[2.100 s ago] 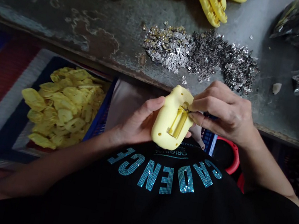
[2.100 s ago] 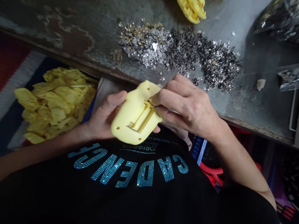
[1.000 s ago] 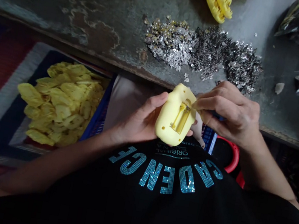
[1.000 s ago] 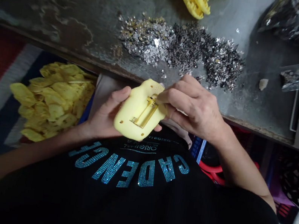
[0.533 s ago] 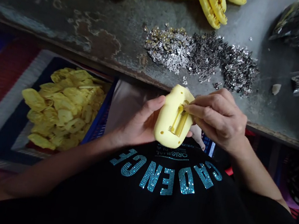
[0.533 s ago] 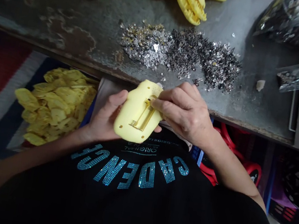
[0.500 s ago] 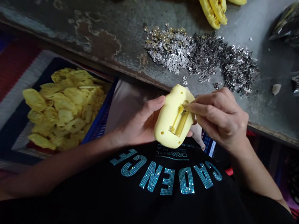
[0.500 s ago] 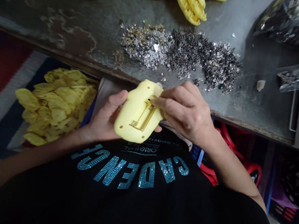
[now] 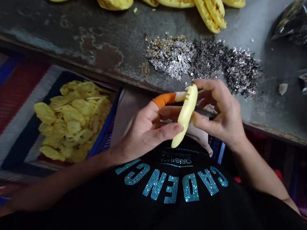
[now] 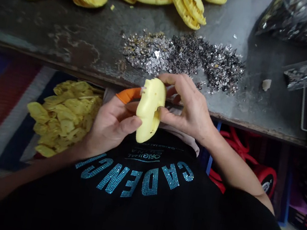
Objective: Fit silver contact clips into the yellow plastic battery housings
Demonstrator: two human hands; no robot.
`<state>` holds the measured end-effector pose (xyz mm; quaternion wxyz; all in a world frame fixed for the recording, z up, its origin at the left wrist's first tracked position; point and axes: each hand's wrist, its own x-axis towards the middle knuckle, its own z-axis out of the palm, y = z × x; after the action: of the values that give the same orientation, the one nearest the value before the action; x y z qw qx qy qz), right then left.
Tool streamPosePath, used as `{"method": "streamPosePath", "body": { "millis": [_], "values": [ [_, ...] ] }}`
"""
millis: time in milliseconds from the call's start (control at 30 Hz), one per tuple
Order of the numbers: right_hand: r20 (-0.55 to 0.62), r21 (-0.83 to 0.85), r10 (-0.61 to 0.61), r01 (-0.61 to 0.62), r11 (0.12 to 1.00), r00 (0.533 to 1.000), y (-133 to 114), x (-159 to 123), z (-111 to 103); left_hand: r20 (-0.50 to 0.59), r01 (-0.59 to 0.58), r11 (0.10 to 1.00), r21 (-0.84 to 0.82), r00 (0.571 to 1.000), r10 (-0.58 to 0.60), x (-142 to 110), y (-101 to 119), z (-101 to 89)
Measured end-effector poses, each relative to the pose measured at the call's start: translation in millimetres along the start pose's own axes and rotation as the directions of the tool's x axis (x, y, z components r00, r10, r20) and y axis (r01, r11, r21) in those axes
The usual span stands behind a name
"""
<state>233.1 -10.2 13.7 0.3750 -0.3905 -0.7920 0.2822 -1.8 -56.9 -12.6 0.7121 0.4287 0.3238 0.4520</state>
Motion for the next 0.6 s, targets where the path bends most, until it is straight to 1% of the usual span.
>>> {"method": "streamPosePath", "body": {
  "millis": [100,167,200,267,333,367,400,467,533,567,600],
  "values": [
    [-0.142,0.074,-0.003,0.014,0.997,0.99,2,-12,10,0.021,0.024,0.995,0.099,0.999,-0.026,-8,0,-6.3],
    [-0.206,0.076,-0.002,0.018,0.997,0.979,3,-18,14,0.027,0.049,0.982,0.183,0.998,-0.054,-11,0,-10.1],
    [-0.228,0.062,-0.001,0.016,0.998,0.974,2,-21,16,0.032,0.039,0.973,0.226,0.998,-0.047,-10,0,-11.6],
    [-0.252,0.032,0.006,0.002,1.0,0.968,2,-26,17,0.074,-0.039,0.954,0.297,0.997,0.017,-6,0,-13.4],
    [-0.255,0.019,0.019,-0.015,1.0,0.967,2,-29,17,0.132,-0.129,0.936,0.329,0.987,0.09,0,0,-14.0],
    [-0.255,0.015,0.022,-0.019,1.0,0.967,2,-29,16,0.152,-0.146,0.933,0.33,0.983,0.1,3,-1,-14.0],
    [-0.252,0.014,0.023,-0.02,1.0,0.968,4,-28,15,0.156,-0.132,0.94,0.315,0.984,0.086,6,-1,-14.0],
    [-0.213,0.037,0.026,-0.019,0.999,0.977,10,-24,10,0.107,-0.037,0.976,0.214,0.994,0.014,10,-3,-14.3],
    [-0.151,0.066,0.039,-0.029,0.997,0.988,19,-15,4,0.024,0.046,0.999,0.02,0.999,-0.047,12,-2,-16.3],
    [-0.124,0.047,0.041,-0.035,0.998,0.991,25,-9,0,-0.016,0.062,0.995,-0.078,0.998,-0.063,12,-1,-18.4],
    [-0.1,-0.014,0.043,-0.045,0.999,0.994,30,-3,-2,-0.051,0.06,0.986,-0.156,0.996,-0.069,12,2,-21.2]
  ]
}}
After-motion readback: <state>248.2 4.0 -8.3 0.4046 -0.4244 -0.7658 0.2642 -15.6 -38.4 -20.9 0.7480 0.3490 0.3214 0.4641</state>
